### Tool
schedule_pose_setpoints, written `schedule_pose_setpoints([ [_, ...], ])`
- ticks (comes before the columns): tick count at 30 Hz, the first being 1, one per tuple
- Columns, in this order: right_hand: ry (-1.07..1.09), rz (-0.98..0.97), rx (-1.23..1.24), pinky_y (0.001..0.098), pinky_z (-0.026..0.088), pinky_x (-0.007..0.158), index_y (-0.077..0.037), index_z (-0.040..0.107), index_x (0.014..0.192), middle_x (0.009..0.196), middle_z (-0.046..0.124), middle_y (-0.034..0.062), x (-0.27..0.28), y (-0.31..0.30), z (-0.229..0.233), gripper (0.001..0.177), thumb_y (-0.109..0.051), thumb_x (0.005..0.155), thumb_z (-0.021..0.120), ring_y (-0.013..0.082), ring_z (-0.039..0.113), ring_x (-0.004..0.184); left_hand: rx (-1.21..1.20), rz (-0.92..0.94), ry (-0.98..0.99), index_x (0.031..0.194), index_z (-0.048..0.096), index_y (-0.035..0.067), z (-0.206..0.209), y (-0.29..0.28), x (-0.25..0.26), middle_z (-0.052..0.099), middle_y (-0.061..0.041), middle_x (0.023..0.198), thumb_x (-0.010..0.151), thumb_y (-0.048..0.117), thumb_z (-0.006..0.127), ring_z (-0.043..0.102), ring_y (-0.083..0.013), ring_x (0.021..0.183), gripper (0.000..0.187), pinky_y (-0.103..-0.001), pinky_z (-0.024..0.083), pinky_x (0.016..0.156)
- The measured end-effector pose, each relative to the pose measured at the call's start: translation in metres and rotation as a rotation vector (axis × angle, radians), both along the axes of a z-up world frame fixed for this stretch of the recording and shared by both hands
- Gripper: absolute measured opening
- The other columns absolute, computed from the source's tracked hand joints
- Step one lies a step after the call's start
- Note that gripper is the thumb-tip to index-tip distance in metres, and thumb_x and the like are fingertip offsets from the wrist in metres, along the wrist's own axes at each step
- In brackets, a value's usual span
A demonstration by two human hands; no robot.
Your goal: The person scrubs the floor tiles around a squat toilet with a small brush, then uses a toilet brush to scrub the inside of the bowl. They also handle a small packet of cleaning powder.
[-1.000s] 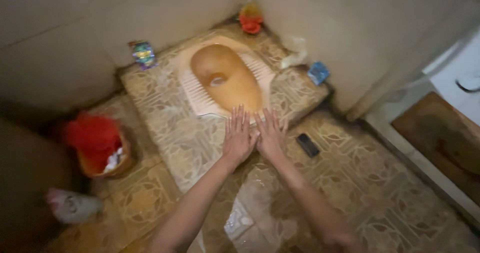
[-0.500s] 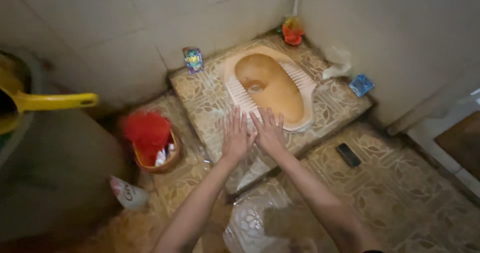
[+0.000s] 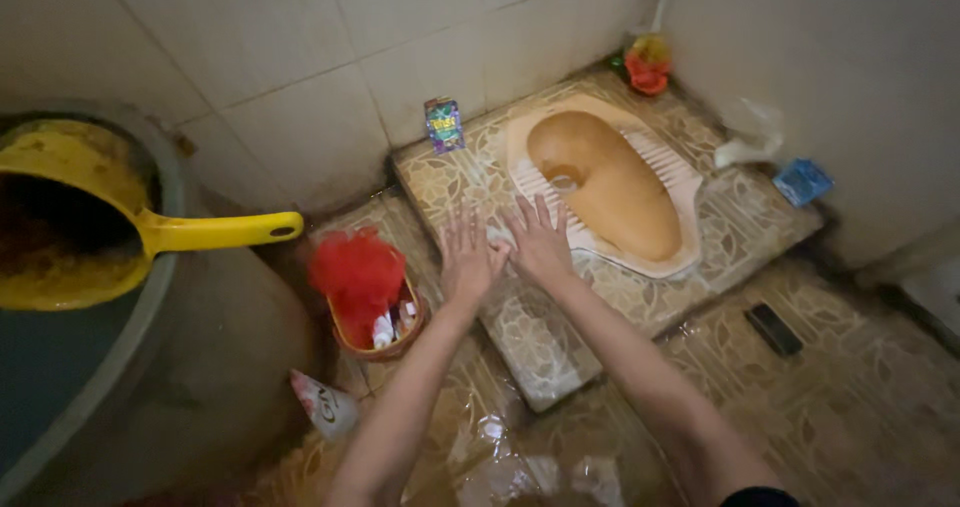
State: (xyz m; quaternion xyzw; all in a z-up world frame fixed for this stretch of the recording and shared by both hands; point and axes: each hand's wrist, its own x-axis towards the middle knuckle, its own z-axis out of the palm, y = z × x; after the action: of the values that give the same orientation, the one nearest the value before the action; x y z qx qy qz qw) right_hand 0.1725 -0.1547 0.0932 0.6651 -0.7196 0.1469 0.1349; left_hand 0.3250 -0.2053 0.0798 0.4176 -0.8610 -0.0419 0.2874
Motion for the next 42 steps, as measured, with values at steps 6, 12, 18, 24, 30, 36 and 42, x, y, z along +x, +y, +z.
schedule_pose_setpoints([
  [6, 0.027, 0.147, 0.001, 0.0694, 0.015, 0.118, -0.02, 0.05, 0.15, 0.157, 0.041, 0.0144, -0.024, -0.057, -0.008, 0.069, -0.06, 0.094, 0.057, 0.0399, 0.032, 0.148, 0.084, 0.089, 0.013, 0.159, 0.028, 0.0, 0.004, -0.027, 0.003, 0.013, -0.02, 0.17, 0.093, 0.048, 0.06, 0.006, -0.0377, 0.158, 0.087, -0.056, 0.007, 0.126],
  [12, -0.106, 0.165, 0.008, 0.0617, 0.026, 0.117, -0.018, 0.05, 0.15, 0.155, 0.045, 0.0145, -0.072, -0.141, -0.03, 0.068, -0.052, 0.093, 0.062, 0.0414, 0.038, 0.143, 0.175, 0.188, 0.016, 0.158, 0.027, 0.002, 0.012, -0.063, -0.016, 0.01, -0.019, 0.171, 0.092, 0.045, 0.062, 0.001, -0.0367, 0.158, 0.086, -0.056, 0.005, 0.126],
  [18, -0.322, 0.19, 0.053, 0.0595, 0.03, 0.113, -0.018, 0.053, 0.147, 0.153, 0.047, 0.017, -0.093, -0.222, -0.081, 0.063, -0.048, 0.093, 0.065, 0.0404, 0.042, 0.139, 0.24, 0.269, 0.014, 0.159, 0.024, 0.0, -0.006, -0.095, -0.027, 0.004, -0.018, 0.17, 0.093, 0.045, 0.06, -0.003, -0.0353, 0.158, 0.088, -0.054, 0.002, 0.125],
  [24, -0.501, 0.203, 0.112, 0.0522, 0.041, 0.111, -0.017, 0.059, 0.142, 0.149, 0.055, 0.0145, -0.11, -0.3, -0.12, 0.063, -0.054, 0.09, 0.062, 0.0378, 0.051, 0.135, 0.294, 0.349, 0.025, 0.158, 0.024, 0.002, -0.034, -0.12, -0.03, 0.002, -0.017, 0.171, 0.096, 0.047, 0.054, -0.006, -0.0348, 0.158, 0.083, -0.053, 0.001, 0.126],
  [30, -0.547, 0.235, 0.188, 0.0551, 0.037, 0.112, -0.019, 0.057, 0.146, 0.15, 0.05, 0.0194, -0.111, -0.358, -0.148, 0.068, -0.06, 0.091, 0.061, 0.0404, 0.045, 0.139, 0.319, 0.374, -0.036, 0.16, 0.02, 0.002, -0.038, -0.137, -0.03, -0.002, -0.016, 0.171, 0.1, 0.048, 0.048, -0.01, -0.0339, 0.157, 0.08, -0.054, -0.002, 0.125],
  [36, -0.618, 0.192, 0.219, 0.057, 0.033, 0.115, -0.028, 0.057, 0.145, 0.153, 0.048, 0.0181, -0.099, -0.371, -0.145, 0.066, -0.063, 0.09, 0.062, 0.0429, 0.043, 0.14, 0.491, 0.372, -0.085, 0.163, 0.012, 0.01, -0.025, -0.15, -0.041, -0.01, -0.011, 0.171, 0.101, 0.05, 0.043, -0.014, -0.0289, 0.157, 0.08, -0.052, -0.006, 0.125],
  [42, -0.821, 0.162, 0.227, 0.0475, 0.042, 0.11, -0.022, 0.061, 0.141, 0.146, 0.056, 0.0149, -0.089, -0.388, -0.154, 0.064, -0.058, 0.088, 0.063, 0.0364, 0.056, 0.13, 0.519, 0.332, -0.063, 0.162, 0.009, 0.007, -0.026, -0.167, -0.045, -0.012, -0.01, 0.171, 0.101, 0.052, 0.042, -0.015, -0.0293, 0.157, 0.082, -0.05, -0.004, 0.125],
])
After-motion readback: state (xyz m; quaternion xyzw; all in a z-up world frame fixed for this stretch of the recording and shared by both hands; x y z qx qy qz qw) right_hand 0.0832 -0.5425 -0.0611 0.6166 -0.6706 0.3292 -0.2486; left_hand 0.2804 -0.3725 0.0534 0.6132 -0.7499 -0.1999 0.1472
